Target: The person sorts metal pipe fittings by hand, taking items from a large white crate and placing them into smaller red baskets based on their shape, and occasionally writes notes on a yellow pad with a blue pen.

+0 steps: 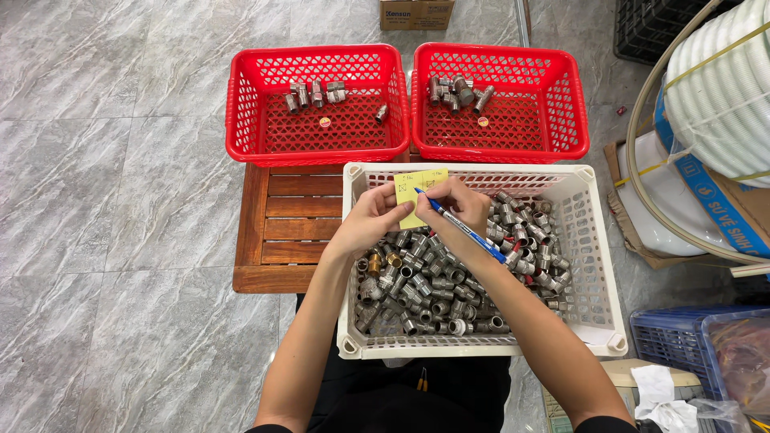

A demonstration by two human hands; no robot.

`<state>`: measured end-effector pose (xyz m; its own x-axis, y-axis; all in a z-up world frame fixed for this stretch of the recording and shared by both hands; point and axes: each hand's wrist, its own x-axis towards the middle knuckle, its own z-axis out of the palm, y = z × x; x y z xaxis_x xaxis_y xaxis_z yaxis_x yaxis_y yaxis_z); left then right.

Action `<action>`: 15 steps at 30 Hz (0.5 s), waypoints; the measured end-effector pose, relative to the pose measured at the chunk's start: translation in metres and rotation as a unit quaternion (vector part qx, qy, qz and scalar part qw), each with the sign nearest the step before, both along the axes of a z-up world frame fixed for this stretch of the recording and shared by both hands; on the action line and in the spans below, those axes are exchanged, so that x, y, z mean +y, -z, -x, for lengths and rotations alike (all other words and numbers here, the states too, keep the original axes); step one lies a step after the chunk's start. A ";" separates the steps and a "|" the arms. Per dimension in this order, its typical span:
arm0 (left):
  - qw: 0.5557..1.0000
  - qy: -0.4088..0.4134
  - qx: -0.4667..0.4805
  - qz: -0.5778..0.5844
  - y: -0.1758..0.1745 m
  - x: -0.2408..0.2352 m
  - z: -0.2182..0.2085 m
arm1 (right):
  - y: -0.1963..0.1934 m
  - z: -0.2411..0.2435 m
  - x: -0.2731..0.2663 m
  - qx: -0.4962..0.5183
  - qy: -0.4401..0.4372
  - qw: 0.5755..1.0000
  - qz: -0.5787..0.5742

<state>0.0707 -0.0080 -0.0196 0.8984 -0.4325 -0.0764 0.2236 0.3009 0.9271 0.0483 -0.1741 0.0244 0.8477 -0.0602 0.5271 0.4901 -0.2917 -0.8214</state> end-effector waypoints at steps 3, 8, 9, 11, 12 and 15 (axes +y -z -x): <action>1.000 0.008 -0.004 -0.004 0.003 -0.001 -0.001 | 0.000 0.000 0.000 0.002 -0.001 1.000 -0.007; 1.000 0.009 -0.012 -0.014 0.004 -0.001 -0.001 | 0.000 -0.001 0.001 -0.001 0.001 1.000 0.000; 1.000 0.010 -0.014 -0.017 0.002 -0.001 -0.001 | -0.001 -0.001 0.001 -0.001 0.000 1.000 0.004; 1.000 0.010 -0.015 -0.018 0.007 -0.001 -0.002 | -0.002 -0.001 0.001 -0.002 0.000 1.000 0.006; 1.000 0.010 -0.016 -0.019 0.009 -0.002 -0.003 | -0.002 -0.002 0.002 -0.003 0.001 1.000 0.008; 1.000 0.009 -0.020 -0.022 0.010 -0.001 -0.003 | -0.001 -0.002 0.001 -0.007 0.000 1.000 0.008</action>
